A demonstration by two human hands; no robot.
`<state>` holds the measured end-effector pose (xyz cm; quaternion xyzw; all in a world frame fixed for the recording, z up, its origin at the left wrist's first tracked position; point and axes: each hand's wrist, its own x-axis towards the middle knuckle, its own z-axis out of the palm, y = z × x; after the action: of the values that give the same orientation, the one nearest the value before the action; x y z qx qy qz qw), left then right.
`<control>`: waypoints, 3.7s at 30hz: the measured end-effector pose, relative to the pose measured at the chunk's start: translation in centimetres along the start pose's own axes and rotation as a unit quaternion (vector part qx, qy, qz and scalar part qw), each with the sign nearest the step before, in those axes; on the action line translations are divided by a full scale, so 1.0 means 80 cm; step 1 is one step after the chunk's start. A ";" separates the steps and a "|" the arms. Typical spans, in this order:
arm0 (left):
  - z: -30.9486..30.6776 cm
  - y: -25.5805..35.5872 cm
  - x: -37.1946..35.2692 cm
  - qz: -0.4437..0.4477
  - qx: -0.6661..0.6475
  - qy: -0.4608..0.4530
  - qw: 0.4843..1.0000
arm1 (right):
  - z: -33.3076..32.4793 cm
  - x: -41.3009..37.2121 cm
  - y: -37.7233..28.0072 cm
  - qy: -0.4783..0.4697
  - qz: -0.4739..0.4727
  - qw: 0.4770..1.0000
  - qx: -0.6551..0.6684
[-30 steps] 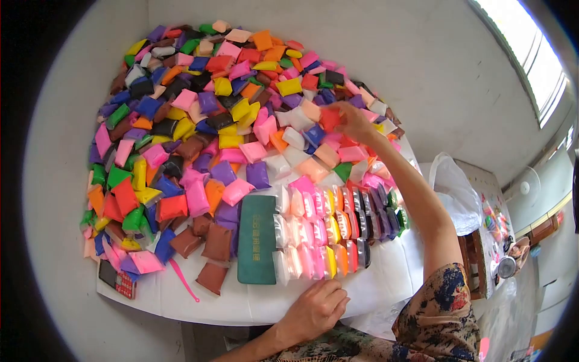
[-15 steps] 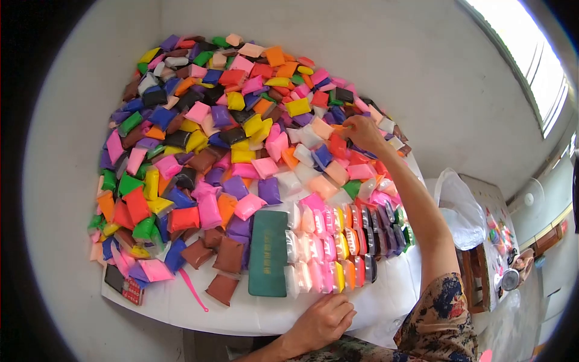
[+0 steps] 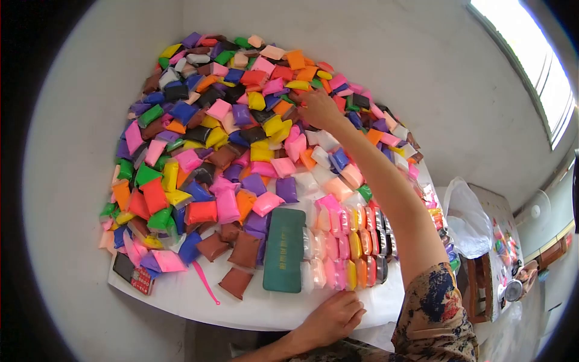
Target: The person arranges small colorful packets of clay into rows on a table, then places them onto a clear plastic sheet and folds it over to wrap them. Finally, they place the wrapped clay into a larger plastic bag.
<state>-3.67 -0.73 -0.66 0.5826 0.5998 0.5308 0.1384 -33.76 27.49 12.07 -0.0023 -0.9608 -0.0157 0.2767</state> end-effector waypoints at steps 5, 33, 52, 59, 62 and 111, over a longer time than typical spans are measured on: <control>-0.002 -0.002 0.002 -0.025 -0.012 -0.045 0.999 | 0.031 0.029 -0.034 -0.108 0.077 0.989 -0.070; -0.001 0.017 0.003 0.071 0.146 0.036 0.986 | -0.244 -0.543 -0.139 -0.134 0.366 0.894 0.218; 0.024 0.037 0.020 0.067 0.243 -0.014 0.968 | -0.207 -0.589 -0.194 -0.006 0.186 0.967 0.175; 0.036 0.029 0.021 0.112 0.271 -0.001 0.956 | -0.214 -0.613 -0.198 0.065 0.265 0.961 0.033; 0.042 0.025 0.024 0.135 0.275 0.005 0.952 | -0.209 -0.604 -0.194 0.098 0.216 0.971 -0.005; 0.055 0.020 0.020 0.120 0.175 0.017 0.977 | -0.190 -0.534 -0.111 0.030 0.255 0.942 0.215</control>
<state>0.20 2.31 -0.38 0.6564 0.6111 0.4404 -0.0410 10.42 18.34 1.97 -0.1875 -0.9000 0.2620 0.2937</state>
